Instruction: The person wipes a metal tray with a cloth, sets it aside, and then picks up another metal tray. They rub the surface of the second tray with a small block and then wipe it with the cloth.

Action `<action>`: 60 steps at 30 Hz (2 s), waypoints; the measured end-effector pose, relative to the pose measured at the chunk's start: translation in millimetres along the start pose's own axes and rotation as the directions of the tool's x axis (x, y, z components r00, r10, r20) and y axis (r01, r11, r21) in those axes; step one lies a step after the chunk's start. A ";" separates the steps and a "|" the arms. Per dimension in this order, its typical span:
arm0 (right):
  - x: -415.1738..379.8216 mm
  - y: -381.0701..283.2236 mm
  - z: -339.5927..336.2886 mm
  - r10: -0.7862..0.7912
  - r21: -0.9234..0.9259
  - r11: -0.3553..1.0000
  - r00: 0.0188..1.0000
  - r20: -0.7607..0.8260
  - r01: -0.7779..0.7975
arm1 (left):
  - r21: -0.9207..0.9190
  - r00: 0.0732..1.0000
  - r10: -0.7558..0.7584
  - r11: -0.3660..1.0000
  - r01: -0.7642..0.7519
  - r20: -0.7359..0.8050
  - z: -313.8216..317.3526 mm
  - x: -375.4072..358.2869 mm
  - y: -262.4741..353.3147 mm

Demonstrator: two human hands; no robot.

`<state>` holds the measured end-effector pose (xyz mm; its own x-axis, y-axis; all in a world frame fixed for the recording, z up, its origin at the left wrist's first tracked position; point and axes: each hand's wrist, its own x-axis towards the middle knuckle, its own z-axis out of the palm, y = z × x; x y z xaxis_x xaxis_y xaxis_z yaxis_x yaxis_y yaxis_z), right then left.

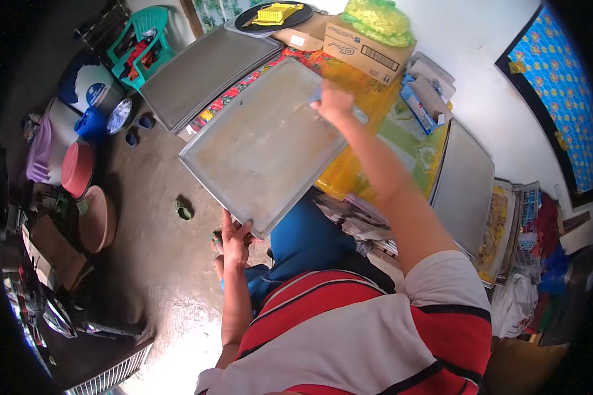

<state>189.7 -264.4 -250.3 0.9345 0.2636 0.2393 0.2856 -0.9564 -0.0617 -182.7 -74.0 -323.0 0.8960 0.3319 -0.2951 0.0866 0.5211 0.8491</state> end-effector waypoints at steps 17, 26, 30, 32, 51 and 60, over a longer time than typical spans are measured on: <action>-57.3 -65.2 -7.1 -0.128 0.285 0.957 0.961 0.244 0.055 | -0.081 0.999 0.034 0.996 -0.033 0.016 5.9 6.8 -7.4; 6.1 -31.4 24.9 0.184 0.404 0.886 0.972 0.146 -0.229 | -0.064 1.000 -0.002 0.998 0.004 0.020 20.8 7.3 -0.3; -84.8 -139.5 8.9 -0.374 0.278 0.906 0.910 0.176 0.319 | -0.036 0.999 -0.050 0.998 0.050 0.011 17.1 20.6 -10.3; -65.1 -131.5 8.5 -0.264 0.267 0.946 0.917 0.300 0.185 | -0.043 0.997 -0.075 0.996 0.075 0.007 10.5 15.6 -16.5; -60.6 33.2 -2.9 0.225 0.343 0.914 0.974 0.013 -0.216 | 0.058 0.997 -0.078 0.995 0.079 -0.014 8.1 16.0 -15.9; -127.7 -66.2 -3.9 -0.124 0.293 0.954 0.970 0.207 0.059 | 0.049 0.998 -0.049 0.998 0.051 -0.028 11.9 11.5 -14.0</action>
<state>50.6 -235.2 -273.0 0.9155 0.4004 0.0389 0.3902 -0.8601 -0.3286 -168.4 -86.8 -333.0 0.8778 0.3280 -0.3490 0.1532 0.4982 0.8534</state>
